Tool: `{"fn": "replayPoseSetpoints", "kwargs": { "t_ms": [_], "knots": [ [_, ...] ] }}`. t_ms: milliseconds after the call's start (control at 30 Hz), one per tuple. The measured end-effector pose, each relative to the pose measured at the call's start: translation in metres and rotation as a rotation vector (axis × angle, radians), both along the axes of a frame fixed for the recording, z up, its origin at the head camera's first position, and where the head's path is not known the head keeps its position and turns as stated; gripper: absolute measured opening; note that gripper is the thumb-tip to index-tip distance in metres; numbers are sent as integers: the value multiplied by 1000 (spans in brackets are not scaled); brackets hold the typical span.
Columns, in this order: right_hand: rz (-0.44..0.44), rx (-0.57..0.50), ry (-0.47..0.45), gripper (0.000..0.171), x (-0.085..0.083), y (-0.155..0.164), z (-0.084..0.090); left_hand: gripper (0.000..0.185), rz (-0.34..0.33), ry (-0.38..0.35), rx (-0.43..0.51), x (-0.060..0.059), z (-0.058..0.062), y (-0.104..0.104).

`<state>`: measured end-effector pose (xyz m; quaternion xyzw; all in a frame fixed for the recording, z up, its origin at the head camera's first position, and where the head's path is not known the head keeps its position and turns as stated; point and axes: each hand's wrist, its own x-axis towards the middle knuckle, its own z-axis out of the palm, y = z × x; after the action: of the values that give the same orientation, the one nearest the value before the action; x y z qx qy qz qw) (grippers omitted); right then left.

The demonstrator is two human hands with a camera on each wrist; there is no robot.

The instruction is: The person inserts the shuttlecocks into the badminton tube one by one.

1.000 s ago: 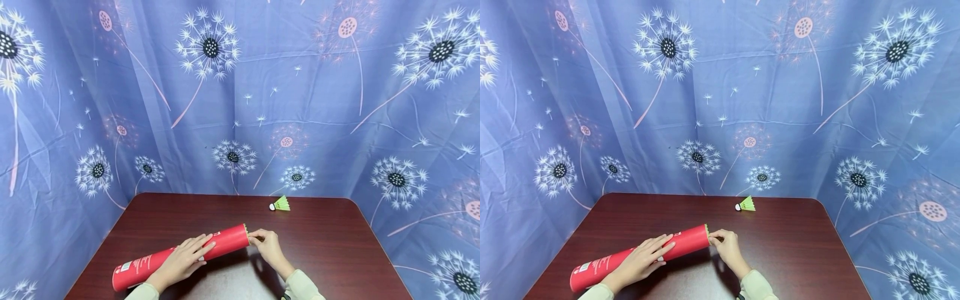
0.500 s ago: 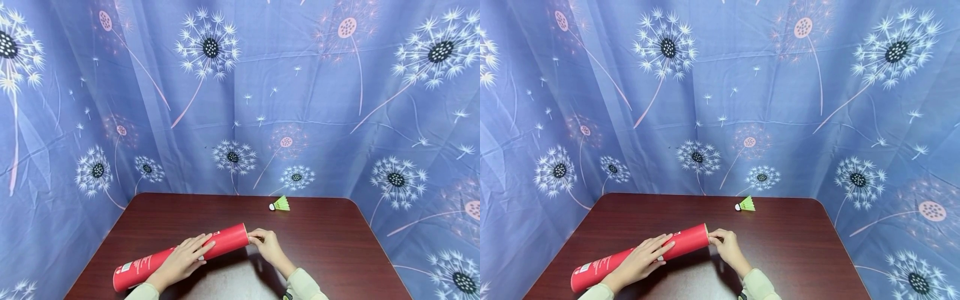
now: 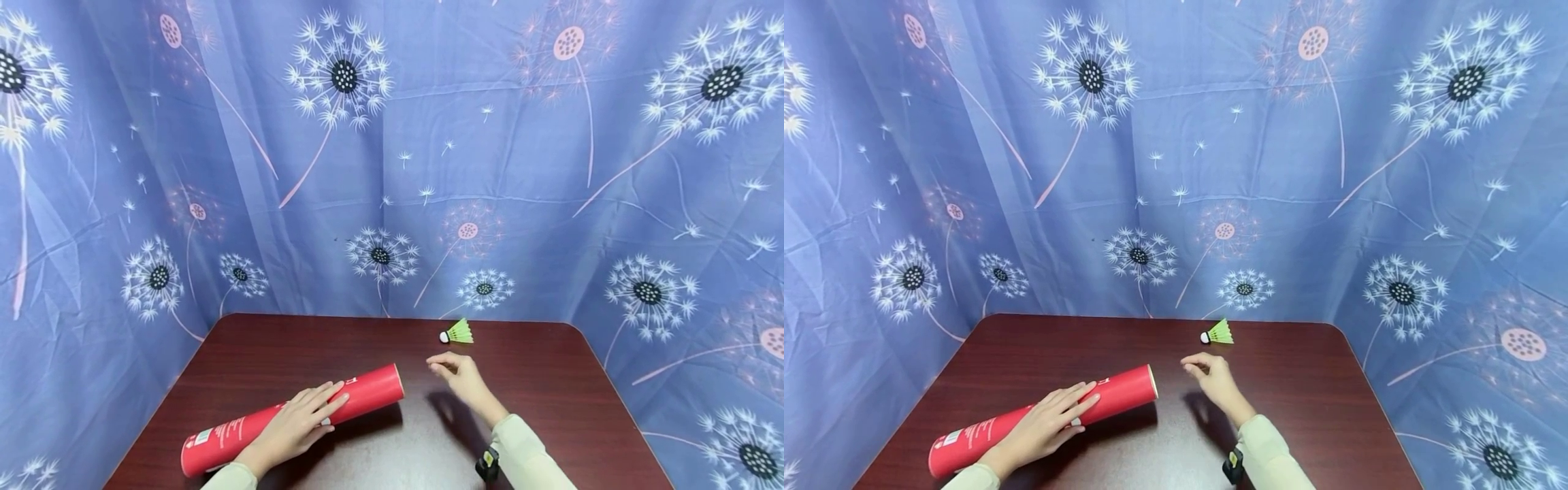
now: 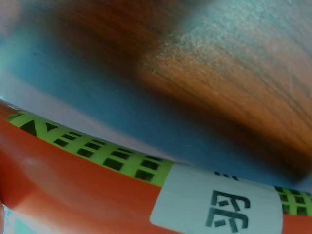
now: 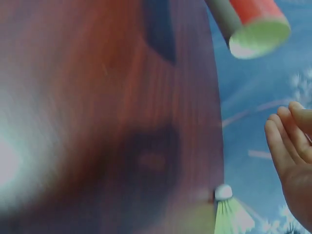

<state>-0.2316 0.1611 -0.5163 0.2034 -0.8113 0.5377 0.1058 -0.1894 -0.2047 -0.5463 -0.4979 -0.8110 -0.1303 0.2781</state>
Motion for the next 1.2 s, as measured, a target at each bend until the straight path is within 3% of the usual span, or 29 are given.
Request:
{"fn": "replayPoseSetpoints", "kwargs": {
  "t_ms": [100, 200, 400, 600, 833, 1200],
  "knots": [
    [-53, -47, -24, 14, -20, 16, -13, 49, 5, 7, -3, 0, -1, -2],
    [-124, -73, -27, 17, -32, 27, -13, 47, 11, 12, -2, 0, -2, -3],
    [-256, 23, 6, 24, -47, 46, -16, 46, 11, 9, 1, 0, -2, -5],
    [-359, 94, -28, 32, -55, 59, -20, 46, 1, 15, 5, 1, -2, -4],
    [-399, 93, -90, 36, -64, 62, -25, 46, 11, 11, 3, 2, -3, -4],
    [-392, 203, -208, 49, -73, 63, -38, 48, 9, 5, 1, 1, -2, -4]
  ]
}}
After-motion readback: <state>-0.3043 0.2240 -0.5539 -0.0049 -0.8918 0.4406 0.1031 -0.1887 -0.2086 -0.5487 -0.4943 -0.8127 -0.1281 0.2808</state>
